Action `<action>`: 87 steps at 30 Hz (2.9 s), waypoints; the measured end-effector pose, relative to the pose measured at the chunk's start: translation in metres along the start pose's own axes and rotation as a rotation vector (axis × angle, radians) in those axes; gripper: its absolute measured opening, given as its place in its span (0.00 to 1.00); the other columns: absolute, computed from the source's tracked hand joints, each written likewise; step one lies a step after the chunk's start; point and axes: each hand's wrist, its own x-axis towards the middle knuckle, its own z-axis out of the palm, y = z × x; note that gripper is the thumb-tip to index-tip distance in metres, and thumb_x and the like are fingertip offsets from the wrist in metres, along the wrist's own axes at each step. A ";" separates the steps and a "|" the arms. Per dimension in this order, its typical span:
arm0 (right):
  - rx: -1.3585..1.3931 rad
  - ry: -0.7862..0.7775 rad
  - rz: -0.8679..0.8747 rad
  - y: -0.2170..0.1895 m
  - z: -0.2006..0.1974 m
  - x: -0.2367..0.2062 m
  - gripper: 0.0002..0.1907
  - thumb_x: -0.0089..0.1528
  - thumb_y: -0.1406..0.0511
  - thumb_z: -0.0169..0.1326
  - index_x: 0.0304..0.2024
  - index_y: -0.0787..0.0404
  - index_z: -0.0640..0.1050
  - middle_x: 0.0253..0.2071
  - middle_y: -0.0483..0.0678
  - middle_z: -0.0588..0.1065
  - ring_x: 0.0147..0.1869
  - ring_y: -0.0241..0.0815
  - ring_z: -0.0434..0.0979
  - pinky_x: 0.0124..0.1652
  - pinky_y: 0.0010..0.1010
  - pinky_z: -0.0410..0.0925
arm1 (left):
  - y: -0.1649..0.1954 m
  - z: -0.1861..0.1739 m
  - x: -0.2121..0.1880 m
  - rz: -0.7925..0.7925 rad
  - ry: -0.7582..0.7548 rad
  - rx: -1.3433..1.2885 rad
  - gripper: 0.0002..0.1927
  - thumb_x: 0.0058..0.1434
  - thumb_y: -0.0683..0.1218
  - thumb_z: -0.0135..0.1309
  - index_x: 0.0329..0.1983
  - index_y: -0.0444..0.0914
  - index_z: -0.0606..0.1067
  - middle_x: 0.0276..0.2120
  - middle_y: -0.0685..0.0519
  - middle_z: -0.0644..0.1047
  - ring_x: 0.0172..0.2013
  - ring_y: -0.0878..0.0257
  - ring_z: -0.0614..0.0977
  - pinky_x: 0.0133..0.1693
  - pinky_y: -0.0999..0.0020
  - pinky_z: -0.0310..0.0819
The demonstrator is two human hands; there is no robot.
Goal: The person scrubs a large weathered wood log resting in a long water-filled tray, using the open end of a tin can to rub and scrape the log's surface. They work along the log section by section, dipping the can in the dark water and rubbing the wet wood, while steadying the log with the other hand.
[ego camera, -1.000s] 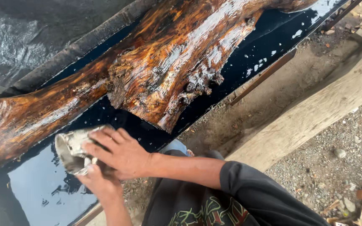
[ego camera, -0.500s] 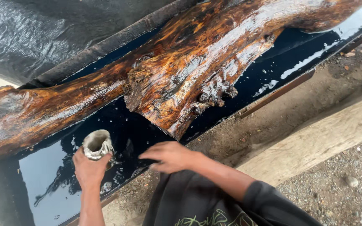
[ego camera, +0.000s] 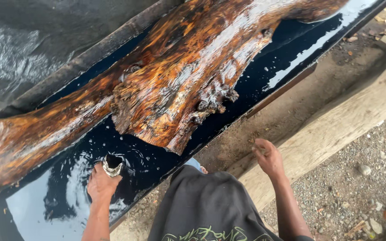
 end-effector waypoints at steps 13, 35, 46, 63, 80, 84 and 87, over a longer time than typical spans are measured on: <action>-0.018 0.203 -0.242 -0.067 0.005 0.089 0.15 0.62 0.63 0.61 0.51 0.58 0.78 0.54 0.50 0.77 0.58 0.55 0.76 0.55 0.44 0.69 | -0.021 -0.064 0.018 0.076 0.306 -0.658 0.46 0.46 0.50 0.75 0.66 0.31 0.68 0.51 0.42 0.80 0.48 0.55 0.81 0.53 0.62 0.74; -0.347 0.249 -0.197 -0.109 0.044 0.145 0.16 0.63 0.50 0.57 0.41 0.53 0.83 0.44 0.45 0.78 0.53 0.48 0.74 0.56 0.41 0.60 | 0.235 -0.299 0.066 0.973 0.315 -0.586 0.38 0.55 0.41 0.73 0.63 0.30 0.64 0.55 0.44 0.78 0.55 0.61 0.80 0.62 0.62 0.75; -0.354 0.189 -0.138 -0.105 0.039 0.154 0.15 0.60 0.50 0.57 0.38 0.51 0.81 0.41 0.43 0.76 0.50 0.44 0.74 0.52 0.40 0.61 | 0.349 -0.268 0.099 0.823 0.191 -0.216 0.45 0.42 0.56 0.73 0.63 0.41 0.69 0.49 0.43 0.81 0.50 0.45 0.82 0.52 0.53 0.74; -0.328 0.226 -0.154 -0.095 0.035 0.161 0.13 0.59 0.53 0.59 0.36 0.53 0.80 0.41 0.44 0.75 0.48 0.45 0.74 0.52 0.40 0.63 | 0.518 -0.241 0.121 0.967 0.155 0.104 0.41 0.43 0.58 0.69 0.60 0.44 0.69 0.48 0.43 0.80 0.48 0.42 0.81 0.47 0.46 0.73; -0.309 0.215 -0.124 -0.088 0.044 0.159 0.11 0.59 0.54 0.59 0.36 0.53 0.81 0.44 0.43 0.75 0.51 0.44 0.73 0.54 0.39 0.62 | 0.595 -0.228 0.157 1.238 0.472 0.102 0.41 0.44 0.58 0.74 0.58 0.41 0.69 0.46 0.39 0.78 0.46 0.38 0.81 0.43 0.42 0.74; -0.336 0.177 -0.097 -0.090 0.045 0.159 0.12 0.59 0.54 0.59 0.37 0.52 0.81 0.45 0.43 0.75 0.50 0.44 0.73 0.54 0.39 0.62 | 0.534 -0.253 0.160 1.152 0.406 0.042 0.42 0.48 0.58 0.74 0.64 0.42 0.69 0.51 0.41 0.79 0.49 0.39 0.81 0.46 0.44 0.73; -0.361 0.123 -0.061 -0.092 0.046 0.159 0.12 0.60 0.53 0.58 0.37 0.51 0.81 0.45 0.44 0.75 0.51 0.44 0.73 0.55 0.39 0.61 | 0.456 -0.268 0.177 1.004 0.359 -0.015 0.48 0.48 0.59 0.76 0.70 0.43 0.68 0.52 0.40 0.80 0.50 0.40 0.81 0.49 0.47 0.74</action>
